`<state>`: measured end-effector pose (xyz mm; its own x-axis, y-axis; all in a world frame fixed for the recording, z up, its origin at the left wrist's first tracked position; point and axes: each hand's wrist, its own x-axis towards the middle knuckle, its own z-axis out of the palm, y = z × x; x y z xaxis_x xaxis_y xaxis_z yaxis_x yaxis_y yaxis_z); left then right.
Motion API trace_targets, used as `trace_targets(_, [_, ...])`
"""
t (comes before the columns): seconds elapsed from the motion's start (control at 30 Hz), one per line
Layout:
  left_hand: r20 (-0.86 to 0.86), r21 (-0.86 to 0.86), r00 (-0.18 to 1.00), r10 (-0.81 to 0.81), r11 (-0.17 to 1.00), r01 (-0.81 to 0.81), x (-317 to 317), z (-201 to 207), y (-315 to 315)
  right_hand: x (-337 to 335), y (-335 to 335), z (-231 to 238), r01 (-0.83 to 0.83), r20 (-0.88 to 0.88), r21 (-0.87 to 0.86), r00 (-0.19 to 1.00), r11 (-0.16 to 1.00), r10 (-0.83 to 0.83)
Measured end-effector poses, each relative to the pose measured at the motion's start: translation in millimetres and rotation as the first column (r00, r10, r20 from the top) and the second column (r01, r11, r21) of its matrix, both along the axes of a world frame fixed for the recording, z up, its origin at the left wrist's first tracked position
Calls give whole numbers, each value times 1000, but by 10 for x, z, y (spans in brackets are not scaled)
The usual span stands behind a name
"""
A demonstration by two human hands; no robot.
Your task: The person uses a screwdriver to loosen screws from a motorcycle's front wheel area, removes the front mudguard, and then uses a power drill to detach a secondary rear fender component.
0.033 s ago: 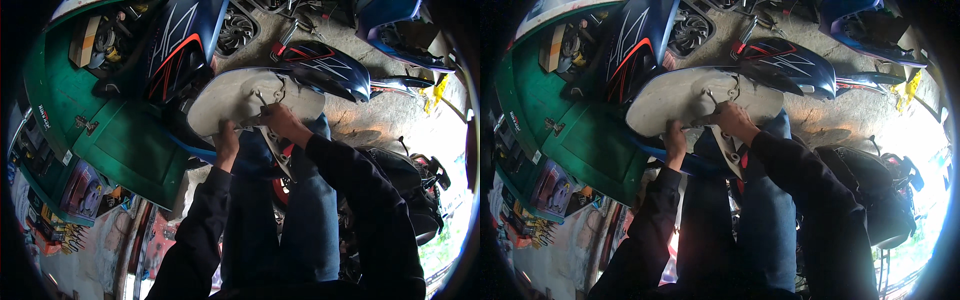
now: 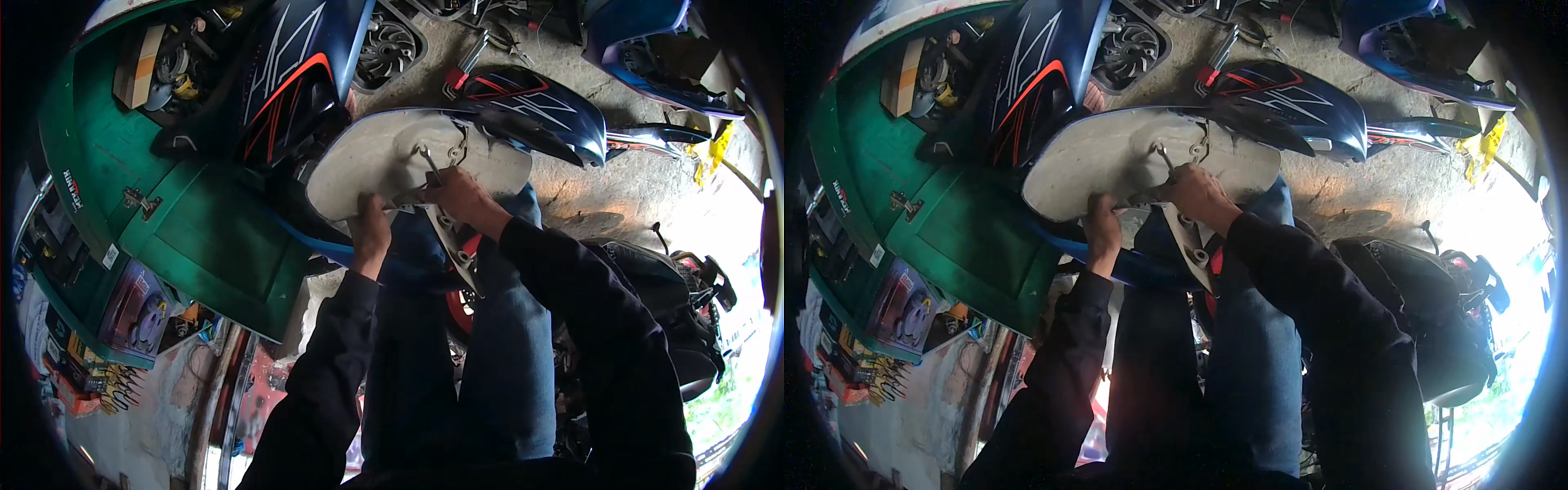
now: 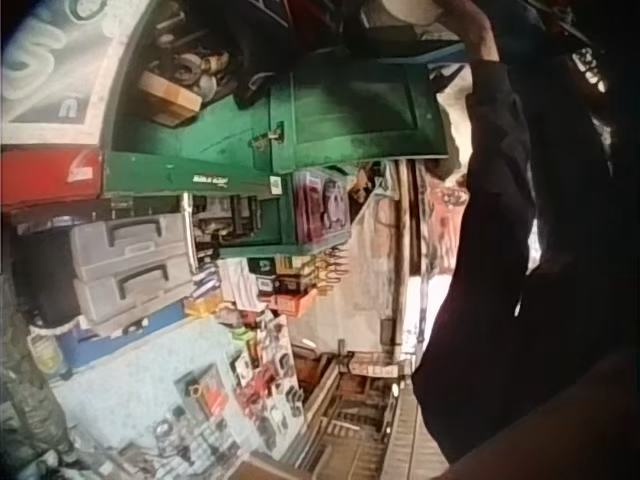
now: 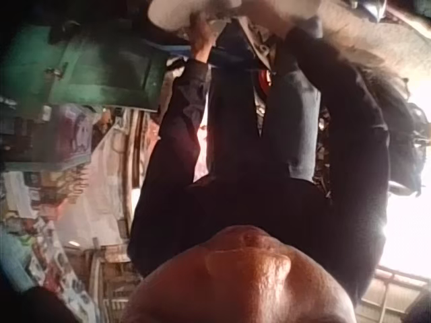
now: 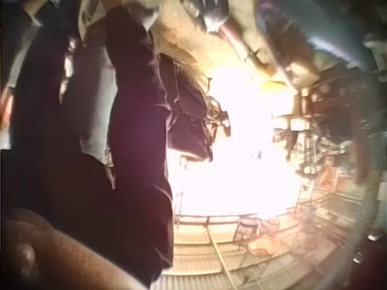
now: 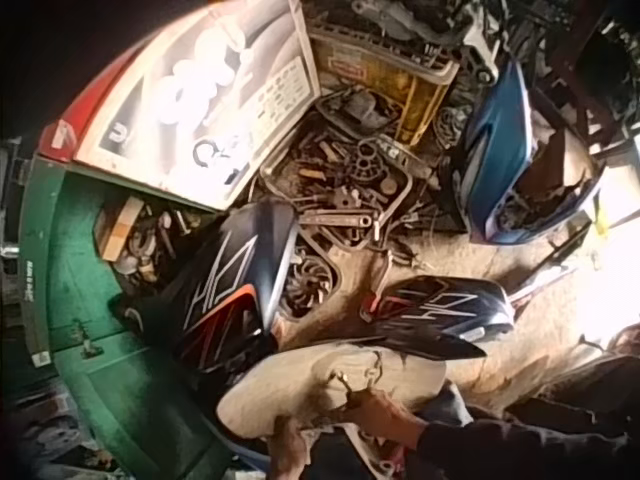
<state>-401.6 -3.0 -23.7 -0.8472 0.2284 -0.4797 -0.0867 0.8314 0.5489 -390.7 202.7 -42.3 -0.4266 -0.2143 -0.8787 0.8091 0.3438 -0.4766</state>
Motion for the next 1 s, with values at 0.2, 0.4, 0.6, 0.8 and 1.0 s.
trace_targets(0.2, [70, -78, 994, 84, 994, -78, -147, 90, 16, 152, -122, -106, 129, -84, 58, 989, 990, -124])
trace_targets(0.4, [163, -57, 939, 304, 953, -299, -80, 42, -73, 123, -105, -14, 162, -151, -156, 971, 974, -186])
trace_targets(0.6, [-74, 50, 996, 48, 998, -45, -104, 74, -152, 260, 29, 297, -214, -562, 250, 762, 944, 322])
trace_targets(0.8, [-308, 0, 941, -144, 988, 152, -7, 55, -121, 594, -4, 142, -297, -715, 308, 555, 904, 426])
trace_targets(1.0, [115, 105, 977, 179, 976, -191, -6, 155, 4, 26, -39, 608, -527, -299, 224, 763, 820, 573])
